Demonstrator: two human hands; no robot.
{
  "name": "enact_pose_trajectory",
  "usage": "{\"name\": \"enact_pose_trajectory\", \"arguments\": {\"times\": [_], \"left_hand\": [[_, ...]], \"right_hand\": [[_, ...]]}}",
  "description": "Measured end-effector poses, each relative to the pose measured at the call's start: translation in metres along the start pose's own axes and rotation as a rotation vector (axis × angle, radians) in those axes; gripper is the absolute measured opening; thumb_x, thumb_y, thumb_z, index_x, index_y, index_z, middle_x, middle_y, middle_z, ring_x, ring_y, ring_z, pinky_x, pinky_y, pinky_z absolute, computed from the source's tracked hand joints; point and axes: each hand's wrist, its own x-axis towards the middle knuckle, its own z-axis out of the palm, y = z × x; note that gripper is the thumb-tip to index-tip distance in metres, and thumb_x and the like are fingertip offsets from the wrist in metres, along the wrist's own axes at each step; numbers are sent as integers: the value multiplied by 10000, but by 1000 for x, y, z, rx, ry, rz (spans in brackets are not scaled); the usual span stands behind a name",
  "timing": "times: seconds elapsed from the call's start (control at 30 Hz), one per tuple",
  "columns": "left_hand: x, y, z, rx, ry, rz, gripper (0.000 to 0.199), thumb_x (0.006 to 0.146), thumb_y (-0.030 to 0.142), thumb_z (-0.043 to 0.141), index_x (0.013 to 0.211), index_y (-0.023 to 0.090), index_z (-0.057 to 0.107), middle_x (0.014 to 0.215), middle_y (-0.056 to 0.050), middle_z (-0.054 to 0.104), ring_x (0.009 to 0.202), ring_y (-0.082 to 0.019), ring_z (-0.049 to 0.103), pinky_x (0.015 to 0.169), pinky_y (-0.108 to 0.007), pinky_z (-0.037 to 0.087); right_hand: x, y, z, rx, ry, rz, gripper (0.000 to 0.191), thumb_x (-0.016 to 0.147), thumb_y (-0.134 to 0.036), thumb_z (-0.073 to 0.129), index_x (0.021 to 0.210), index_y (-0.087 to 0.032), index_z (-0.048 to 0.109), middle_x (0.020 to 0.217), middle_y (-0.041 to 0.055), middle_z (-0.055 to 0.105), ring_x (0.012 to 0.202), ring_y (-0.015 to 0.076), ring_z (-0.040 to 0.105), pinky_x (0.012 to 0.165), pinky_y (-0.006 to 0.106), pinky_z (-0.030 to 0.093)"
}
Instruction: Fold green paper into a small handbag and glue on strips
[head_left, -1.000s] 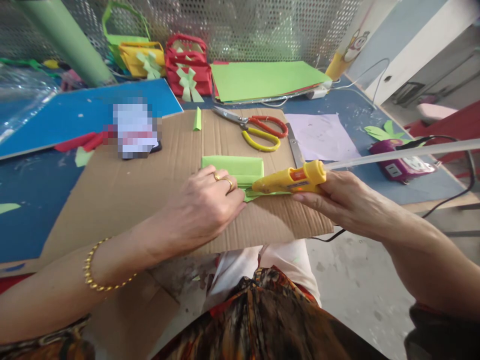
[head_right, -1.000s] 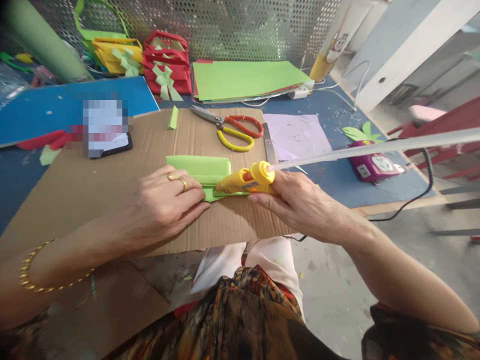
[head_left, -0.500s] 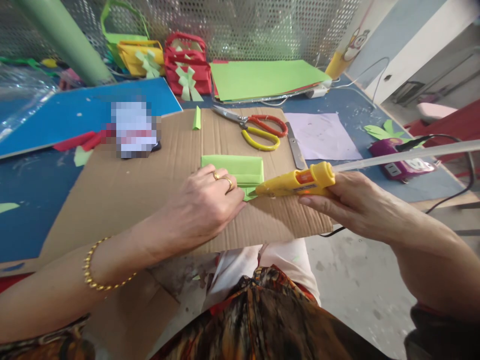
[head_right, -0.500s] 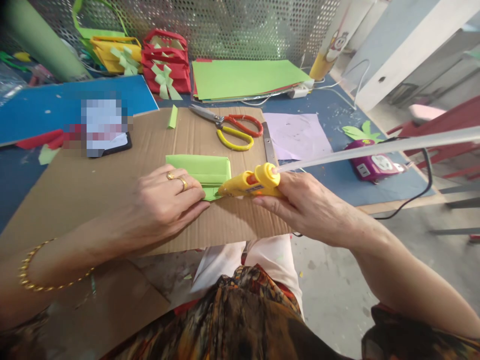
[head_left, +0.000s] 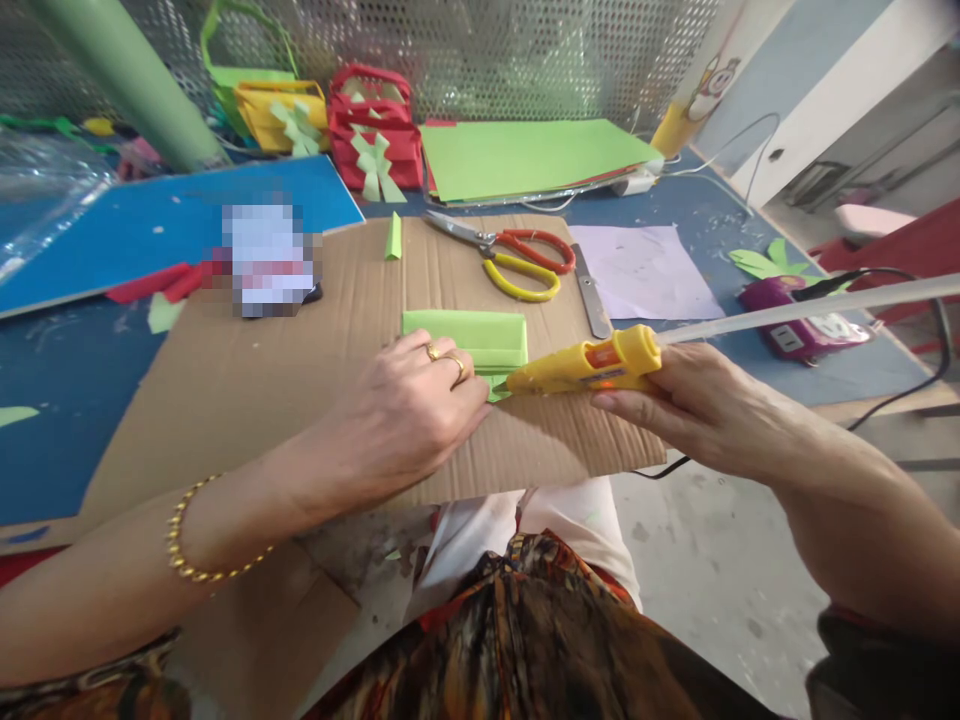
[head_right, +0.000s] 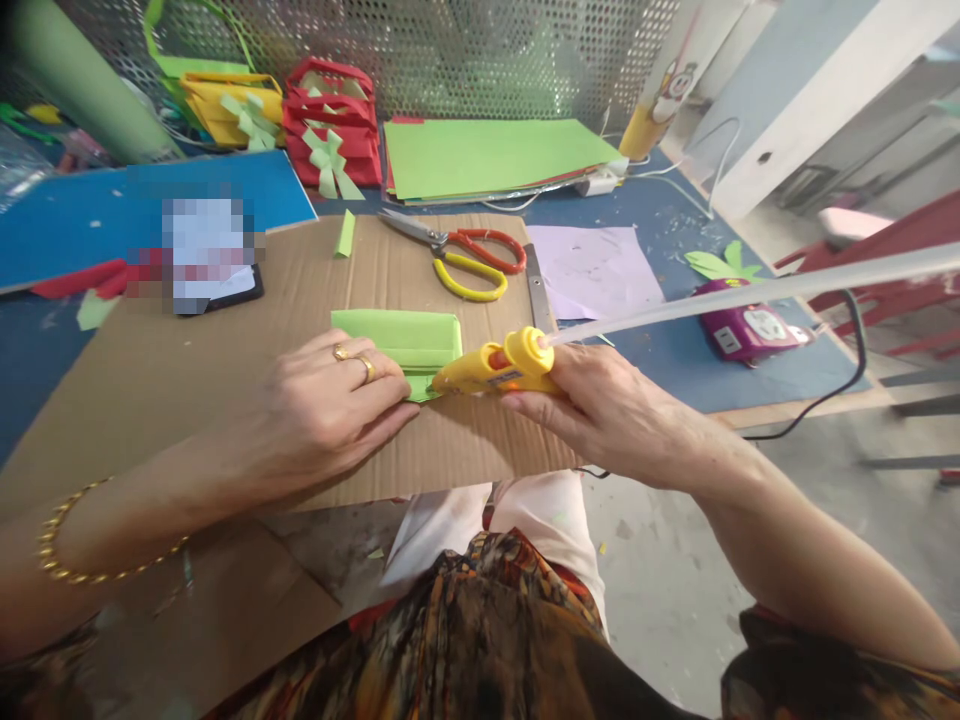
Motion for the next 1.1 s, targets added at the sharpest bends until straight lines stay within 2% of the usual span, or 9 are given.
{"name": "enact_pose_trajectory", "arguments": {"times": [0.2, 0.43, 0.77, 0.97, 1.1], "left_hand": [[0, 0, 0, -4, 12, -3, 289, 1039, 169, 551, 767, 164, 647, 765, -65, 688, 727, -211, 594, 714, -362, 423], [0, 0, -1, 3, -18, -10, 283, 1042, 190, 557, 775, 171, 650, 776, -62, 696, 738, -200, 594, 715, -352, 421], [0, 1, -2, 1, -36, -10, 283, 1048, 202, 550, 788, 168, 655, 777, -66, 691, 741, -206, 594, 717, -356, 433], [0, 0, -1, 8, -21, -3, 280, 1045, 189, 543, 785, 170, 645, 776, -66, 692, 734, -212, 598, 710, -362, 438], [0, 0, -1, 10, -16, -3, 291, 1045, 189, 540, 771, 176, 638, 765, -65, 689, 732, -217, 603, 703, -365, 438]], "right_hand": [[-7, 3, -6, -17, 16, 14, 505, 1056, -660, 443, 792, -246, 560, 663, 20, 600, 565, 168, 558, 525, 334, 420], [-4, 0, -3, -17, -2, -2, 520, 1069, -635, 425, 715, -258, 474, 679, 41, 604, 594, 179, 556, 552, 349, 414], [-3, 2, 0, 31, 10, 12, 431, 1058, -583, 493, 842, -229, 608, 687, 20, 589, 603, 179, 549, 577, 345, 425], [-7, -1, -6, 4, 30, 9, 480, 1050, -630, 484, 788, -243, 595, 629, 10, 563, 545, 169, 518, 531, 347, 396], [-6, -3, -7, 3, 13, 10, 487, 1057, -633, 457, 786, -248, 580, 647, 31, 587, 575, 186, 560, 530, 356, 403]]}}
